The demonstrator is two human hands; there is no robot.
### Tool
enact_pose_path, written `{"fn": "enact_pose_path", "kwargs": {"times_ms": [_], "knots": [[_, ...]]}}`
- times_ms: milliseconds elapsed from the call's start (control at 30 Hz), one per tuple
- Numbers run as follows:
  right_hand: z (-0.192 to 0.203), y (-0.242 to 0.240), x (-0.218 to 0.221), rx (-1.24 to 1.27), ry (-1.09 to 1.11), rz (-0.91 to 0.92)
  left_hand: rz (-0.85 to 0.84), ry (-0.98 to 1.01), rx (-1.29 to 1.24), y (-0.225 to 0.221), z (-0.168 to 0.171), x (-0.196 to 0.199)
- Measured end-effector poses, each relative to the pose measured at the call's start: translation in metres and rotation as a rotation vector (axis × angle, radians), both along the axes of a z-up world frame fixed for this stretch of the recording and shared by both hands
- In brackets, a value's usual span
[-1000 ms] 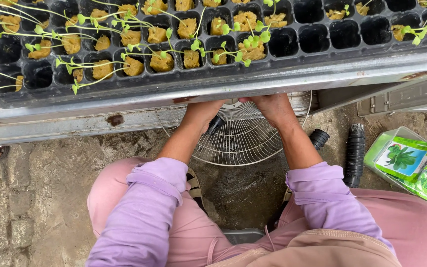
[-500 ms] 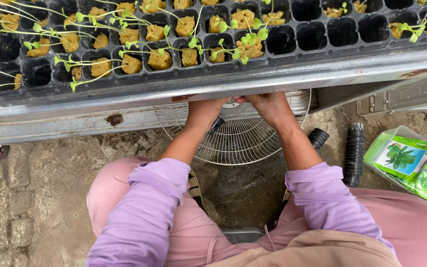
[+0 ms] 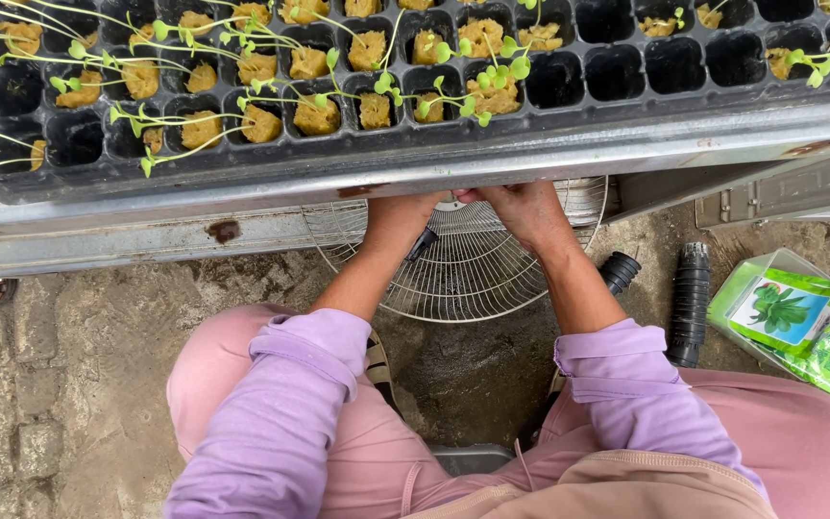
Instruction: The person transplants seedlings from a nursery tray into individual black plastic pots by hand, placing each seedling into a pot and pressing it down, then setting the potted seedling on the floor or a shelf.
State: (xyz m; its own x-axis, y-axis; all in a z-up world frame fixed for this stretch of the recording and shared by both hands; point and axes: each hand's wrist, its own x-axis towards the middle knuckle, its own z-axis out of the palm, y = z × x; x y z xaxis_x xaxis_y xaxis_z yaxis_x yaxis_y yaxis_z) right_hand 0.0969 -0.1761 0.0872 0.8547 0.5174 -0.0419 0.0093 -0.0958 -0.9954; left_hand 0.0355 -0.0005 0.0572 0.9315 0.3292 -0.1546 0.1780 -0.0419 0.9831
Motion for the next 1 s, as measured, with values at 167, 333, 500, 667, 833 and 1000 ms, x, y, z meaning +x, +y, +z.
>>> {"fn": "enact_pose_path", "kwargs": {"times_ms": [167, 333, 500, 667, 833, 1000], "knots": [[0.002, -0.001, 0.001, 0.054, 0.104, -0.065, -0.025, -0.029, 0.173, 0.000, 0.006, 0.000], [0.007, 0.000, 0.000, 0.050, 0.110, -0.084, 0.000, 0.033, 0.003, 0.000, -0.010, 0.001], [0.003, 0.002, -0.002, 0.057, 0.043, -0.056, 0.043, 0.038, -0.098, 0.001, -0.020, 0.001], [0.000, 0.004, -0.003, 0.050, 0.026, -0.076, 0.065, 0.040, -0.115, 0.002, -0.018, 0.001], [0.000, 0.005, -0.004, -0.018, 0.025, -0.079, 0.069, 0.073, -0.040, 0.003, -0.017, 0.002], [0.021, 0.010, -0.011, -0.106, -0.035, -0.118, 0.048, 0.058, 0.111, 0.004, -0.019, 0.003]]}}
